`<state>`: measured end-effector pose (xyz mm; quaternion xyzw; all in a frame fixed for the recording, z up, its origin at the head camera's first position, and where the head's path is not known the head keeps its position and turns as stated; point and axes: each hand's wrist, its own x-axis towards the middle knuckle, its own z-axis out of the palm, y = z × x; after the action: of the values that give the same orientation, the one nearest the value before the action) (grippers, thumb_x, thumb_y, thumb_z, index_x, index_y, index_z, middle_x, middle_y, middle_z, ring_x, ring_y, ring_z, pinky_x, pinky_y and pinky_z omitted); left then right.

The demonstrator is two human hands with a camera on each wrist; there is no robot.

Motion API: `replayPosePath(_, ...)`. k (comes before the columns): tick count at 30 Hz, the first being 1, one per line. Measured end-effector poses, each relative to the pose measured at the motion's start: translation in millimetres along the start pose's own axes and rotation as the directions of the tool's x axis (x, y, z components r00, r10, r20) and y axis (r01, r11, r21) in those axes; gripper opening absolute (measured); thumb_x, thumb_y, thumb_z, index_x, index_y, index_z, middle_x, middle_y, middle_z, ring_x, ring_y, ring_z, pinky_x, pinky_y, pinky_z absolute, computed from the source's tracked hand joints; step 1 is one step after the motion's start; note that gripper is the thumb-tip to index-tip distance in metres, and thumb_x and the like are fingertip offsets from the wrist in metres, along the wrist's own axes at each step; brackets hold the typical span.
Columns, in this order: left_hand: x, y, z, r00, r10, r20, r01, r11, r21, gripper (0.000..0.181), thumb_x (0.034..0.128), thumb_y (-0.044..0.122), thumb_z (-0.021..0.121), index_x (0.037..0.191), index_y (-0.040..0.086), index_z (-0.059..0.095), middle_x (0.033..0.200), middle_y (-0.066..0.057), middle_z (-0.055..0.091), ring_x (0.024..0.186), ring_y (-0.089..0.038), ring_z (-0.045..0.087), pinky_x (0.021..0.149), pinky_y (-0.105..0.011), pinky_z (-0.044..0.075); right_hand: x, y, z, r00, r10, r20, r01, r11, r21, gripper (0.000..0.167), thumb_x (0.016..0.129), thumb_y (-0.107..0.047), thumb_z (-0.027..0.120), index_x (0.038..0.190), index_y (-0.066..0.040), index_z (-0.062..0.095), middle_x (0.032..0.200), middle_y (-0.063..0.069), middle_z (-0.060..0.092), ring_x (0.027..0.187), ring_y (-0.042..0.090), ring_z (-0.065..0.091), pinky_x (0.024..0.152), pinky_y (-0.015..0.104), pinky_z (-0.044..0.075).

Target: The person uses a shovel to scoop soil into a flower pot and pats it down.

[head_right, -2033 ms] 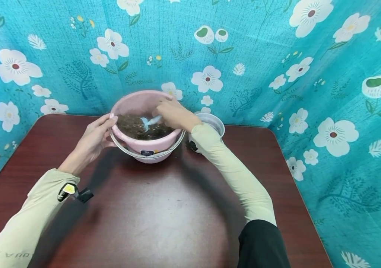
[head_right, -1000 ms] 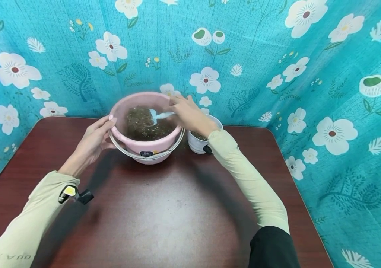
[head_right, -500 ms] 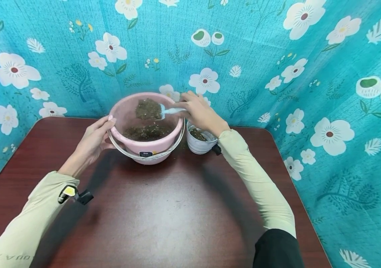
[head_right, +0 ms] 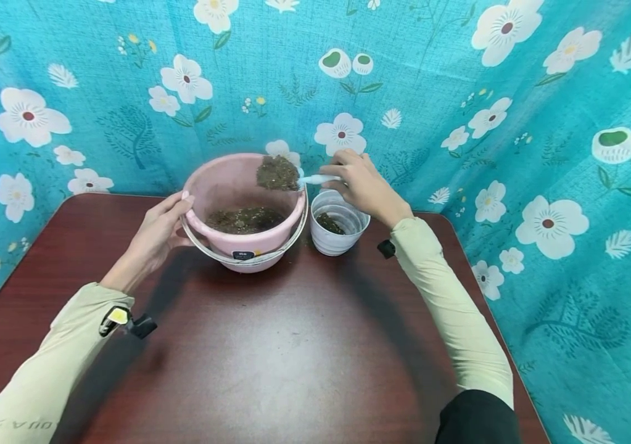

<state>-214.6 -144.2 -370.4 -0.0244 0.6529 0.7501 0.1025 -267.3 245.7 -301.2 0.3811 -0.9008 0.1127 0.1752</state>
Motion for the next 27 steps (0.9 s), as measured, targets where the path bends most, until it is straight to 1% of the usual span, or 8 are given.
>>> replayPosePath(4,-0.4,0.4,0.2,1.0,0.009,0.002,-0.009,1.0,0.003,0.066,0.1065,0.035,0.057,0.163,0.01,0.035,0.159,-0.018,0.036,0.113,-0.016,0.057,0.069,-0.032,0.065,-11.4,4,-6,0.999,0.035,-0.012,-0.035,0.999,-0.009,0.026,0.097,-0.01,0.076,0.122,-0.005,0.077,0.107,0.013,0.067,0.101,0.031,0.056,0.075,0.045,0.035)
replayPosePath(6,-0.9,0.6,-0.3,1.0,0.012,0.001,-0.012,1.0,0.005,0.065,0.1067,0.035,0.057,0.163,0.01,0.035,0.159,-0.018,0.036,0.116,-0.018,0.057,0.069,-0.033,0.065,-17.0,5,-8,0.998,0.056,-0.013,-0.056,0.998,-0.013,0.026,0.097,-0.01,0.075,0.123,-0.004,0.077,0.108,0.014,0.066,0.103,0.032,0.056,0.078,0.048,0.037)
replayPosePath(8,-0.7,0.9,-0.3,1.0,0.012,0.001,-0.012,1.0,0.002,0.065,0.1067,0.035,0.057,0.163,0.01,0.035,0.16,-0.018,0.035,0.123,-0.023,0.054,0.07,-0.033,0.065,-22.2,7,-11,0.997,0.078,-0.015,-0.079,0.997,-0.01,0.027,0.098,-0.01,0.075,0.124,-0.004,0.076,0.109,0.014,0.067,0.103,0.033,0.056,0.079,0.048,0.039)
replayPosePath(13,0.8,2.2,1.2,1.0,0.009,0.005,-0.009,1.0,-0.003,0.067,0.1066,0.035,0.057,0.164,0.011,0.034,0.162,-0.018,0.033,0.128,-0.026,0.051,0.069,-0.032,0.065,-35.7,15,-18,0.994,0.111,-0.019,-0.112,0.994,-0.017,0.026,0.098,-0.008,0.074,0.123,-0.002,0.076,0.111,0.015,0.067,0.103,0.034,0.056,0.079,0.049,0.04)
replayPosePath(17,1.0,2.5,2.0,1.0,0.013,0.004,-0.013,1.0,0.003,0.066,0.1066,0.035,0.057,0.164,0.011,0.034,0.161,-0.019,0.034,0.12,-0.021,0.055,0.069,-0.032,0.065,-48.7,22,-21,0.992,0.126,-0.031,-0.127,0.991,-0.034,0.025,0.097,-0.006,0.074,0.122,-0.001,0.076,0.11,0.016,0.066,0.102,0.035,0.056,0.078,0.051,0.039)
replayPosePath(21,0.4,0.7,1.8,1.0,0.009,0.006,-0.009,1.0,0.003,0.067,0.1064,0.035,0.058,0.164,0.011,0.034,0.161,-0.019,0.034,0.109,-0.013,0.058,0.07,-0.033,0.066,-63.5,28,-22,0.991,0.133,-0.032,-0.135,0.988,-0.077,0.025,0.095,-0.004,0.076,0.12,-0.001,0.076,0.107,0.017,0.065,0.101,0.036,0.055,0.076,0.05,0.037)
replayPosePath(24,-0.4,-0.5,0.9,1.0,0.008,0.0,-0.008,1.0,0.002,0.067,0.1064,0.035,0.057,0.164,0.01,0.034,0.161,-0.018,0.034,0.108,-0.012,0.058,0.068,-0.032,0.065,-73.4,34,-21,0.988,0.154,-0.018,-0.155,0.983,-0.099,0.025,0.094,-0.003,0.077,0.119,-0.001,0.075,0.108,0.017,0.065,0.102,0.037,0.054,0.076,0.05,0.036)
replayPosePath(27,-0.1,-0.9,0.7,1.0,0.009,-0.004,-0.009,1.0,0.002,0.067,0.1064,0.035,0.057,0.164,0.01,0.034,0.161,-0.019,0.034,0.108,-0.012,0.058,0.068,-0.031,0.065,-83.3,42,-19,0.98,0.2,0.0,-0.199,0.976,-0.094,0.025,0.094,-0.003,0.076,0.119,0.0,0.075,0.109,0.018,0.065,0.104,0.038,0.054,0.077,0.051,0.037)
